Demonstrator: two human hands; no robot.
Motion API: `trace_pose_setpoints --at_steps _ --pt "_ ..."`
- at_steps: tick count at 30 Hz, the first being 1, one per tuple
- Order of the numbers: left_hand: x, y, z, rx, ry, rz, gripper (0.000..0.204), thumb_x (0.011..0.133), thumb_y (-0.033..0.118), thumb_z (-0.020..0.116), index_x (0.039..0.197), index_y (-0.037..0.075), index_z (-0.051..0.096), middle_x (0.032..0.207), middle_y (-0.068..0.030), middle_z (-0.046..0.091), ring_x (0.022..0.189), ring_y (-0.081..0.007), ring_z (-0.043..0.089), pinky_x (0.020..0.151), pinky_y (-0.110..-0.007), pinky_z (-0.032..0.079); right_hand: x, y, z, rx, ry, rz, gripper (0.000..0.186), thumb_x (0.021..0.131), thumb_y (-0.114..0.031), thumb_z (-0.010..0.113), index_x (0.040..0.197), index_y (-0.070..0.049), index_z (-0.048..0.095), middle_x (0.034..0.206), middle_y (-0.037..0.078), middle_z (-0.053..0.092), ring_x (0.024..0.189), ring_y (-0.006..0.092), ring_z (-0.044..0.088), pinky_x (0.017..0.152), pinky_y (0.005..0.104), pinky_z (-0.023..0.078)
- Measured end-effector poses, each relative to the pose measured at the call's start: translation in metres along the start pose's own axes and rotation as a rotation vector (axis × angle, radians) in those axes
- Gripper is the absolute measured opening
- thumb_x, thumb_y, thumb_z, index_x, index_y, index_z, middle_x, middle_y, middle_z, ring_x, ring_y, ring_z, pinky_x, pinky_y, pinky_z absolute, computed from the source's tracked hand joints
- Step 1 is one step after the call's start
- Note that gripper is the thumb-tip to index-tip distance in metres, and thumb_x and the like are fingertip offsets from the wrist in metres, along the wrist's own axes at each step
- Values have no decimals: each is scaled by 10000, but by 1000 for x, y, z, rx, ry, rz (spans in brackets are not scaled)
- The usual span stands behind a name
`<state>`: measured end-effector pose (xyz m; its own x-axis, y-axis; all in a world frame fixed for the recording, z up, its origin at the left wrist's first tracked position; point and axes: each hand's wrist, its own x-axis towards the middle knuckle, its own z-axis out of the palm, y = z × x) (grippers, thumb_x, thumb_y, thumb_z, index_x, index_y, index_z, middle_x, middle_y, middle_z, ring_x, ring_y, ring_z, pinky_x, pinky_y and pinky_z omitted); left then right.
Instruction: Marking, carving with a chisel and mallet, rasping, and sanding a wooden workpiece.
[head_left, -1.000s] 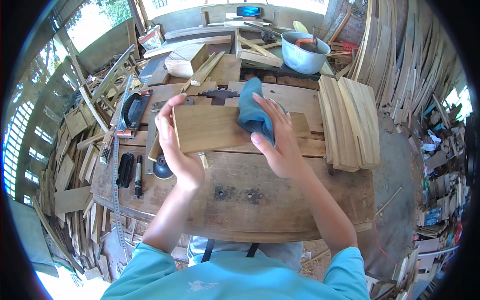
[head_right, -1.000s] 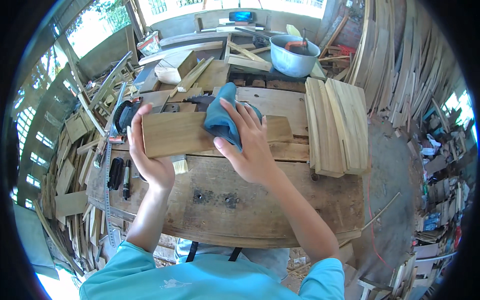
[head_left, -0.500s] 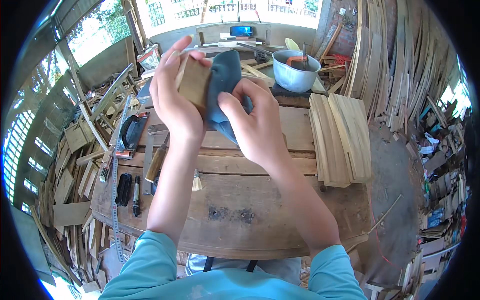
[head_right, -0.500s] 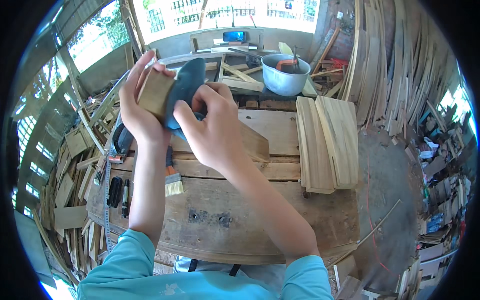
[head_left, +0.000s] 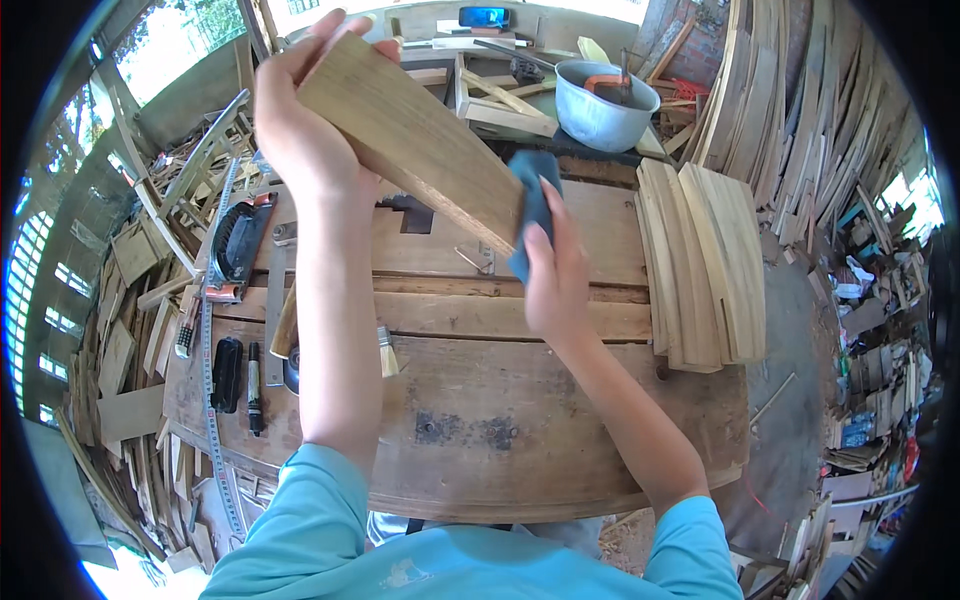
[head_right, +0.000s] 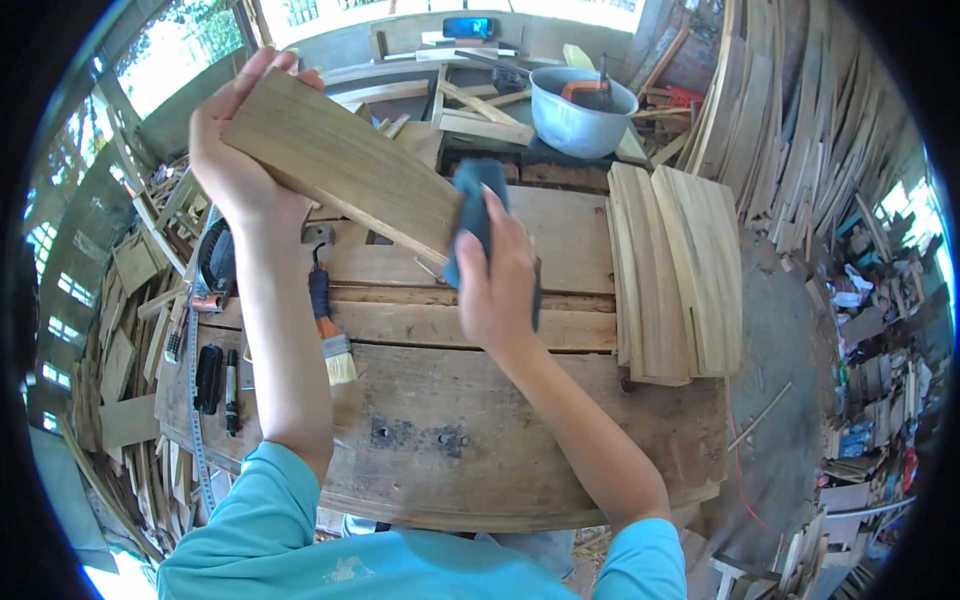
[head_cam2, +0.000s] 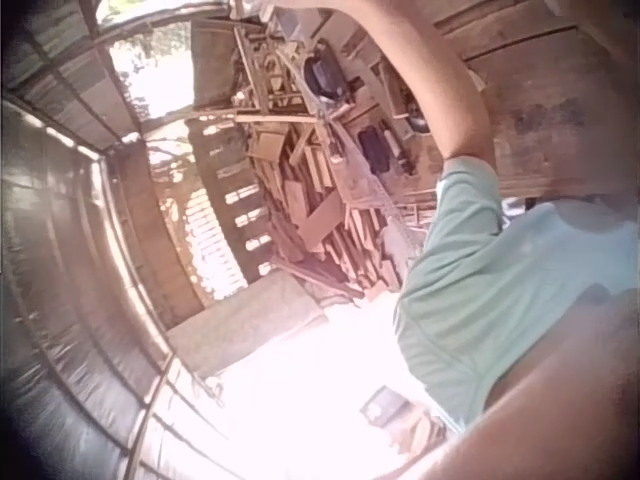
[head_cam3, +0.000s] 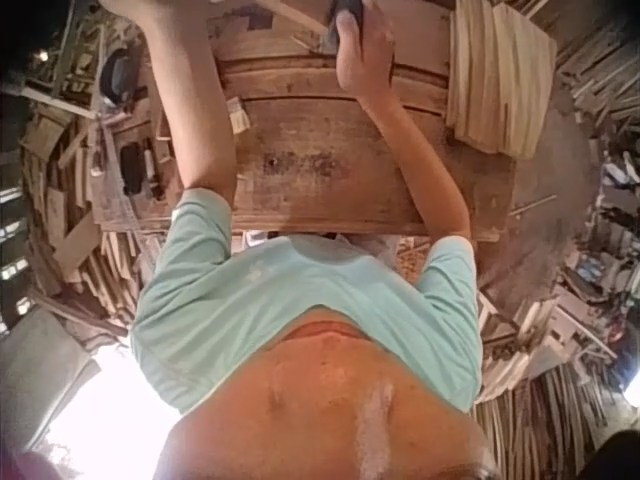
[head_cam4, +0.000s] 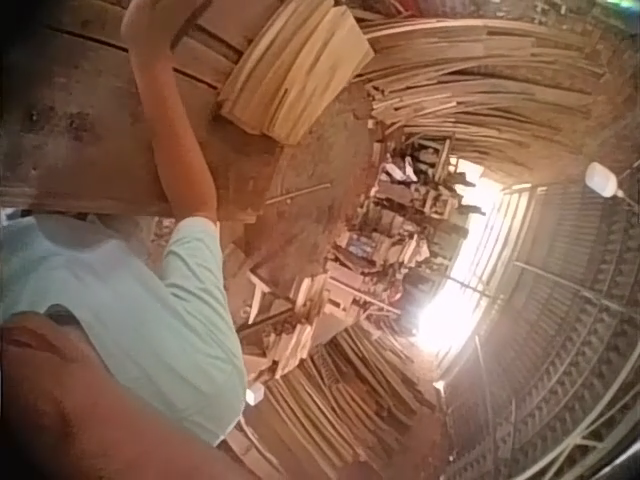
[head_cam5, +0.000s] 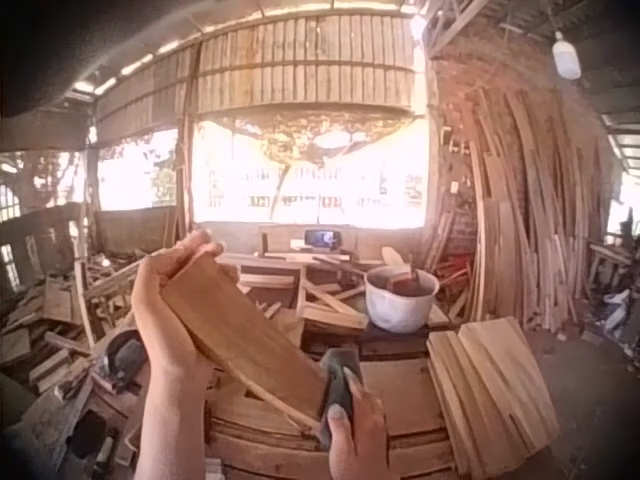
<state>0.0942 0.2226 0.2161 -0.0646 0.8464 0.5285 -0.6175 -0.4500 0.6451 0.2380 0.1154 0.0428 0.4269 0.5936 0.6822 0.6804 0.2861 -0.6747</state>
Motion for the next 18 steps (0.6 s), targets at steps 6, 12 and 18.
trace_pose_setpoints --at_steps 6,12,18 --pt "8 -1 -13 -6 -50 -21 569 963 262 326 1259 -156 574 1087 -223 672 1000 -361 666 932 -475 536 73 -117 50 37 104 -196 642 1002 -436 517 1380 82 533 1146 325 638 1076 467 626 975 520 458" --pt "7 3 -18 -18 -43 1 522 969 230 317 1168 -130 638 1054 -217 681 995 -373 666 917 -471 528 55 -81 28 128 -105 -149 623 1007 -402 507 1460 25 479 1171 312 600 1104 451 588 1016 557 404" --pt "17 -17 -23 -56 -89 -7 512 956 240 305 1096 -101 660 1041 -209 680 947 -376 676 901 -459 530 -20 26 -24 -104 -199 -12 639 1064 -403 430 1540 18 364 1239 288 553 1094 433 572 995 493 425"
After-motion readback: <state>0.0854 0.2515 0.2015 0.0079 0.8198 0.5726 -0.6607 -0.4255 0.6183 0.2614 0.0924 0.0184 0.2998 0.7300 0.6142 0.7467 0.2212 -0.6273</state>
